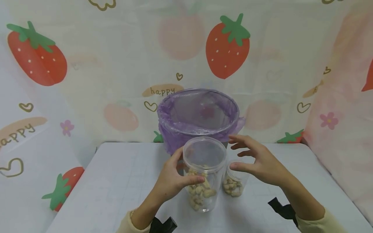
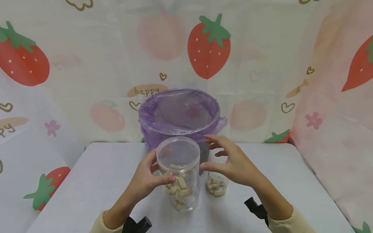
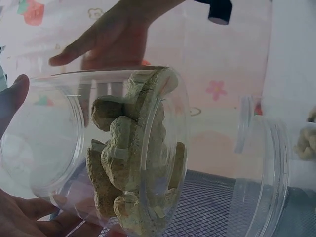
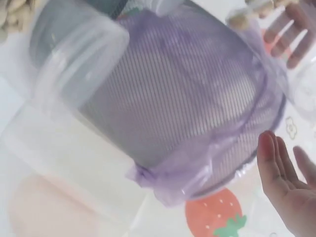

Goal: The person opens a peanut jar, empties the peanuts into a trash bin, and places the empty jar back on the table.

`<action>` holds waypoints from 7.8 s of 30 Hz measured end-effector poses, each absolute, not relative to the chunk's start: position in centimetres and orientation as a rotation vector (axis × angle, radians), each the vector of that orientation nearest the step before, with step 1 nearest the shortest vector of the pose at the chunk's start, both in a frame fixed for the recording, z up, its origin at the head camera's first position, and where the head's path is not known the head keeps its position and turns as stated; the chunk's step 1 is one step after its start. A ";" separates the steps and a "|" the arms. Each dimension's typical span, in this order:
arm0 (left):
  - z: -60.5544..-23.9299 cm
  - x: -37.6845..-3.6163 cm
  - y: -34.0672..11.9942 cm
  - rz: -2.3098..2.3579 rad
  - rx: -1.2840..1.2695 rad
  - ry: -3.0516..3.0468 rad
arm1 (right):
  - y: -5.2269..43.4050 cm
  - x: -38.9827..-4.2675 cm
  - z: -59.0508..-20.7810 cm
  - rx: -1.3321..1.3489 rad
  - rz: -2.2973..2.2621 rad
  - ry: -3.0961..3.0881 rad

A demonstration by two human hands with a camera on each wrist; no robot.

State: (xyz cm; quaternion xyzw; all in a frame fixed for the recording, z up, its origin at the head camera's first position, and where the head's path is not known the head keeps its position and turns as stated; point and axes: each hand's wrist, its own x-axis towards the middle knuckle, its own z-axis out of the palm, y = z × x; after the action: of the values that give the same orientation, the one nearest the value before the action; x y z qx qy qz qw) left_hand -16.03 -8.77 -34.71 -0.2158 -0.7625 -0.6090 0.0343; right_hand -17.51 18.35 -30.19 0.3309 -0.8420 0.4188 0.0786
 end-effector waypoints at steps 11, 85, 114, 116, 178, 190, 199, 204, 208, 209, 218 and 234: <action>-34.9 -16.1 -8.5 -1.885 -0.697 -2.333 | 18.1 -18.4 -25.1 1.119 0.895 -2.761; -35.1 -15.5 -7.6 -1.759 -0.753 -2.300 | 11.0 -17.2 -22.1 1.179 0.337 -2.937; -35.6 -16.4 -7.6 -1.732 -0.879 -2.275 | 13.0 -20.0 -21.2 1.773 0.487 -2.898; -35.6 -16.2 -7.4 -1.717 -0.819 -2.297 | 12.9 -19.4 -21.3 1.677 0.441 -2.934; -35.9 -17.0 -7.3 -1.595 -0.778 -2.325 | 11.2 -18.4 -21.5 1.391 0.212 -2.870; -35.9 -17.4 -7.5 -1.775 -1.057 -2.234 | 12.5 -20.1 -21.1 2.002 0.402 -2.660; -35.5 -16.8 -7.6 -1.709 -1.056 -2.245 | 13.0 -18.9 -20.7 1.954 0.361 -2.739; -35.6 -16.5 -7.4 -1.625 -0.898 -2.253 | 12.0 -17.7 -21.3 1.505 0.364 -2.873; -35.7 -16.2 -7.2 -1.487 -0.722 -2.313 | 11.3 -17.1 -21.8 1.237 0.274 -2.926; -35.7 -16.1 -7.2 -1.453 -0.686 -2.330 | 11.2 -17.0 -21.9 1.207 0.257 -2.930; -35.6 -15.7 -7.2 -1.356 -0.675 -2.365 | 12.0 -18.4 -21.8 1.649 0.282 -2.786; -35.8 -15.3 -6.6 -1.264 -0.560 -2.329 | 11.7 -17.1 -22.7 1.235 0.244 -2.884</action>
State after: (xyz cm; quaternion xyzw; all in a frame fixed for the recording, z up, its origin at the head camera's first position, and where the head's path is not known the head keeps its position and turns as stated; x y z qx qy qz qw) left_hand -15.34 -6.64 -35.85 -0.2018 -0.8399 -0.4558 0.2147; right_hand -17.12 11.72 -22.70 0.3924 -0.9165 0.0775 -0.0024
